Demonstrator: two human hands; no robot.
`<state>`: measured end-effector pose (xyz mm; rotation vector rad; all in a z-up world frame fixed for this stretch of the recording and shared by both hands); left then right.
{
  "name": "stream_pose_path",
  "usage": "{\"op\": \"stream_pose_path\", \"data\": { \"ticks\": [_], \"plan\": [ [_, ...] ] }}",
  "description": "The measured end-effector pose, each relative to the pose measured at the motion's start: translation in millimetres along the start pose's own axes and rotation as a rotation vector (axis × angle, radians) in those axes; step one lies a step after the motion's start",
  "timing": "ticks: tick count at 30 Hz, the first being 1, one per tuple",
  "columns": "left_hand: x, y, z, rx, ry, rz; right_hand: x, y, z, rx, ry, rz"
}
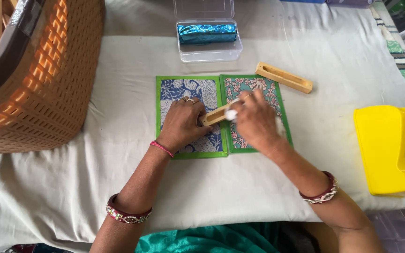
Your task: The person wipes a clear plastic container with a white cloth, then wraps a wooden block in blue foil and places it inside the container. They then pick up wooden blocks from a basket one at a time and wipe each piece with the cloth, setting the wiped pieces on the table.
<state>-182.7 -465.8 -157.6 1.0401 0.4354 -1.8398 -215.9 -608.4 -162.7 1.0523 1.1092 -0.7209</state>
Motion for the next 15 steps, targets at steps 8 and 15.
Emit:
{"op": "stream_pose_path", "data": {
  "ticks": [8, 15],
  "plan": [
    [0.6, 1.3, 2.3, 0.043, 0.001, 0.038, -56.2, -6.6, -13.7, -0.104, 0.301, 0.341],
    [-2.9, -0.8, 2.9, 0.065, -0.009, 0.066, -16.6, 2.4, 37.7, 0.101, 0.144, 0.123]
  ]
}}
Point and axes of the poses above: each hand's wrist, its own y-axis towards the middle knuckle, its own x-axis out of the palm, z = x × y, the point moved 10 cm from there along y, towards the middle knuckle, and after that the axes turned 7 degrees about -x, right-handed, at the moved point
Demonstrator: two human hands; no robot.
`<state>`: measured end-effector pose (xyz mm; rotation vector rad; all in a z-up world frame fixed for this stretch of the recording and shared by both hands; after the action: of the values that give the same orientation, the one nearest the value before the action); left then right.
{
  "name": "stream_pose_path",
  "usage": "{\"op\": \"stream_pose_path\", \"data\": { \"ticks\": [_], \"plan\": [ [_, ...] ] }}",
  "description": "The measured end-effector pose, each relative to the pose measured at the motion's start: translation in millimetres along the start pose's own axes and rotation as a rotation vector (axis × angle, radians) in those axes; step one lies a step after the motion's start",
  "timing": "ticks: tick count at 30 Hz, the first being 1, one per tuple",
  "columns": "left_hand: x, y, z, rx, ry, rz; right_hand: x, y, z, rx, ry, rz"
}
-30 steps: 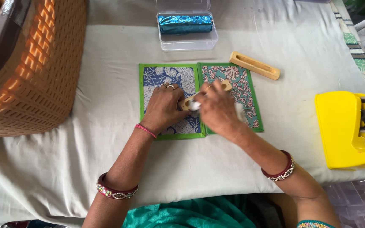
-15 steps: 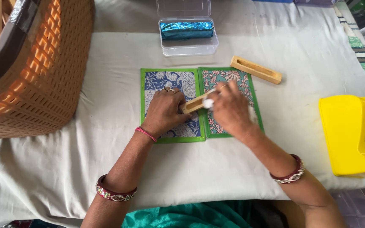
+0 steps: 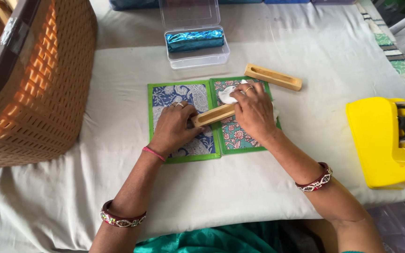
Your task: The person wipes a clear plastic container with a white cloth, then wraps a wooden block in blue foil and places it inside the container. They then pick up wooden blocks from a basket one at a time and wipe each piece with the cloth, setting the wiped pieces on the table.
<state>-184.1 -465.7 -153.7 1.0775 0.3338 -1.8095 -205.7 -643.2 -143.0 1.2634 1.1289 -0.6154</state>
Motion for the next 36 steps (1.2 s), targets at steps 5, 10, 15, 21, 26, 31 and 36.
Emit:
{"op": "stream_pose_path", "data": {
  "ticks": [5, 10, 15, 21, 26, 31, 36],
  "plan": [
    [5.2, -2.1, -8.4, -0.009, 0.004, 0.020, 5.9, -12.4, -74.8, -0.221, 0.007, 0.010],
    [0.8, 0.2, -4.5, -0.012, 0.020, 0.020, -7.1, -12.5, -88.0, -0.304, 0.118, -0.005],
    [-1.7, 0.5, -1.0, -0.094, -0.004, -0.044, -11.4, -6.2, -5.3, -0.016, 0.014, -0.064],
    [-2.0, -1.3, -6.5, -0.102, -0.100, 0.024, -20.6, -7.1, 41.5, 0.167, -0.035, -0.059],
    [-4.4, 0.3, -17.4, -0.311, -0.307, -0.018, -36.3, -5.1, -4.5, 0.034, 0.155, 0.159],
    [14.7, -1.2, -23.4, -0.255, -0.286, -0.015, -16.0, -8.6, -54.8, -0.130, 0.065, 0.093],
    [25.4, -2.2, -19.1, -0.100, -0.161, 0.099, -25.2, -17.3, -99.1, -0.259, 0.248, 0.076]
  ]
}}
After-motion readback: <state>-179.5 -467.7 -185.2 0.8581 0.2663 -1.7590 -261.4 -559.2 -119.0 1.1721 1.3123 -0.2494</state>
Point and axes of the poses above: each hand's wrist, its own y-axis towards the middle knuckle, its own x-axis out of the palm, z = x × y, the point moved 10 cm from there along y, towards the middle knuckle, and after that the axes turned 7 degrees about -x, right-handed, at the moved point
